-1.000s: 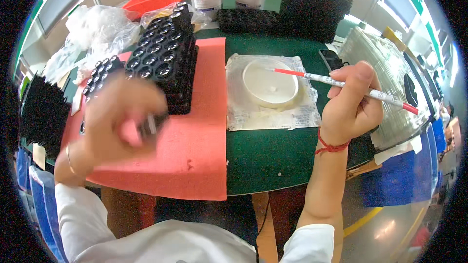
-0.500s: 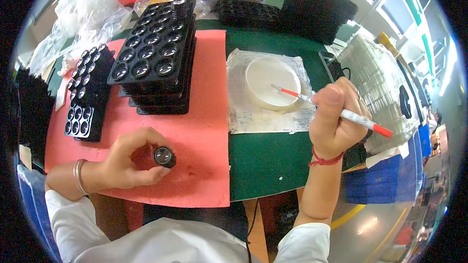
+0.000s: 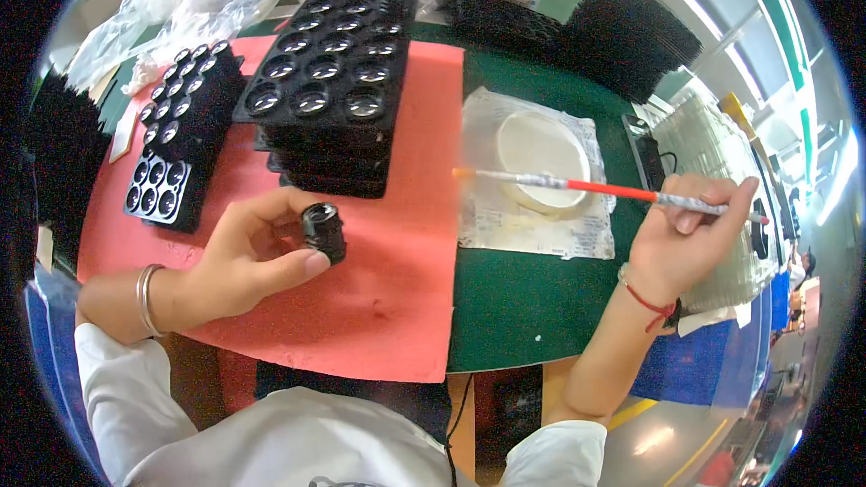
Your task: Applying adhesive to small electronic components using a brush at a factory assembly station.
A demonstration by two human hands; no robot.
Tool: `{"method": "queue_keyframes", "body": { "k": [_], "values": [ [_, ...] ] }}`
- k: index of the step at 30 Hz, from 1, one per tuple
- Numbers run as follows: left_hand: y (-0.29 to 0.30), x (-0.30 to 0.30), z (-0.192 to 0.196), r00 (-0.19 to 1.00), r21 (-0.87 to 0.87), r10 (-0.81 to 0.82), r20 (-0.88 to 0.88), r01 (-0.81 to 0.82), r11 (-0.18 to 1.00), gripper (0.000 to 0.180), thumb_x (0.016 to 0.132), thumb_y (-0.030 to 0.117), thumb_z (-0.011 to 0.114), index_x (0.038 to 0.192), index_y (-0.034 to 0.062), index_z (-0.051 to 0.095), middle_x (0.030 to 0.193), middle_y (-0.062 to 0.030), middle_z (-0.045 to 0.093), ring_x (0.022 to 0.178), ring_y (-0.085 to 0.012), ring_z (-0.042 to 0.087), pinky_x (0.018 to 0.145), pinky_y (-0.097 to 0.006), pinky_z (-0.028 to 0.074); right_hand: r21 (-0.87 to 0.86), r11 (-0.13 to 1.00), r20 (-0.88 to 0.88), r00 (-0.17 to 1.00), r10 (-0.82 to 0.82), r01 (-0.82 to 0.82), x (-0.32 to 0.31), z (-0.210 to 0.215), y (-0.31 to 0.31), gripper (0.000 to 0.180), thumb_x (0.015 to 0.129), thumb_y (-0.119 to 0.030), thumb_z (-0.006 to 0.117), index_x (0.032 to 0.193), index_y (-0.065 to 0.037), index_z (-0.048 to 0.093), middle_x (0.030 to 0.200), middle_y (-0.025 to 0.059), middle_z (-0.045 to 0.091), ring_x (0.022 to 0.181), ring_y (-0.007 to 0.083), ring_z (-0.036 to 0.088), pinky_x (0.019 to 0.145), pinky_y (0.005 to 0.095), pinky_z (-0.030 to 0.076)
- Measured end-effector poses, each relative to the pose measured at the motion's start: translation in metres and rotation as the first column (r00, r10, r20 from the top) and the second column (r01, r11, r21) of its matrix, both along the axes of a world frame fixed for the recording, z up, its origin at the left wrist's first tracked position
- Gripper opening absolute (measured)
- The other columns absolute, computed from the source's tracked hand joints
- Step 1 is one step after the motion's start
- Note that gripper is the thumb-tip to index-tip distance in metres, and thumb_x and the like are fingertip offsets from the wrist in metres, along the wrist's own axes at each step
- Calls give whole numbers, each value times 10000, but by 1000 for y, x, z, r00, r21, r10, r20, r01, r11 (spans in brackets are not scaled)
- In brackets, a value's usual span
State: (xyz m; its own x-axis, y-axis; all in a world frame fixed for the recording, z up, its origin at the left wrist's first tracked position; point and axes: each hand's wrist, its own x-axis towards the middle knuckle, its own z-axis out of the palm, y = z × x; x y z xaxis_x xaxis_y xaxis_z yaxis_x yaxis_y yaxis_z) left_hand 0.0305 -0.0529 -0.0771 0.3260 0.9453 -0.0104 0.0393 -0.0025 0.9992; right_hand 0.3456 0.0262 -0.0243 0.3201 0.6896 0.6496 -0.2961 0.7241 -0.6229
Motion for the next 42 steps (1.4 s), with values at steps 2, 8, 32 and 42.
{"method": "queue_keyframes", "body": {
  "k": [2, 8, 32, 42],
  "values": [
    [1, 2, -3, 994, 20, 35, 101, -37, 999, 257, 762, 127, 637, 970, 1, 554, 854, -9, 574, 753, -55, 521, 650, -195, 427, -12, 991, -6, 991, 134, -134, -2, 0, -3, 364, 910, -293, 395, 606, -98, 434, 426, -36, 297, 399, 59, 266, 447, 219, 207],
    [3, -1, -1, 987, -43, 67, 143, -62, 997, 234, 759, 174, 660, 892, 5, 568, 807, 11, 550, 724, -41, 504, 655, -191, 426, -42, 947, 194, 927, 321, -319, -15, -10, -12, 321, 932, -285, 329, 693, -89, 412, 439, -13, 340, 406, 78, 291, 434, 215, 236],
    [3, -5, 1, 981, -143, 0, 194, 28, 989, 201, 755, 206, 665, 783, 32, 570, 746, 19, 563, 706, -34, 491, 635, -194, 399, -69, 936, 319, 881, 349, -346, -23, -15, -14, 313, 916, -336, 361, 725, -92, 405, 488, 4, 376, 457, 96, 330, 474, 233, 272],
    [5, -6, 7, 978, -219, -16, 210, 63, 974, 183, 772, 190, 636, 773, 25, 556, 726, 13, 553, 670, -38, 482, 610, -200, 395, -65, 918, 21, 920, 392, -390, -20, -10, -12, 308, 920, -302, 369, 711, -84, 427, 483, 4, 363, 459, 96, 337, 481, 236, 272]
  ]
}}
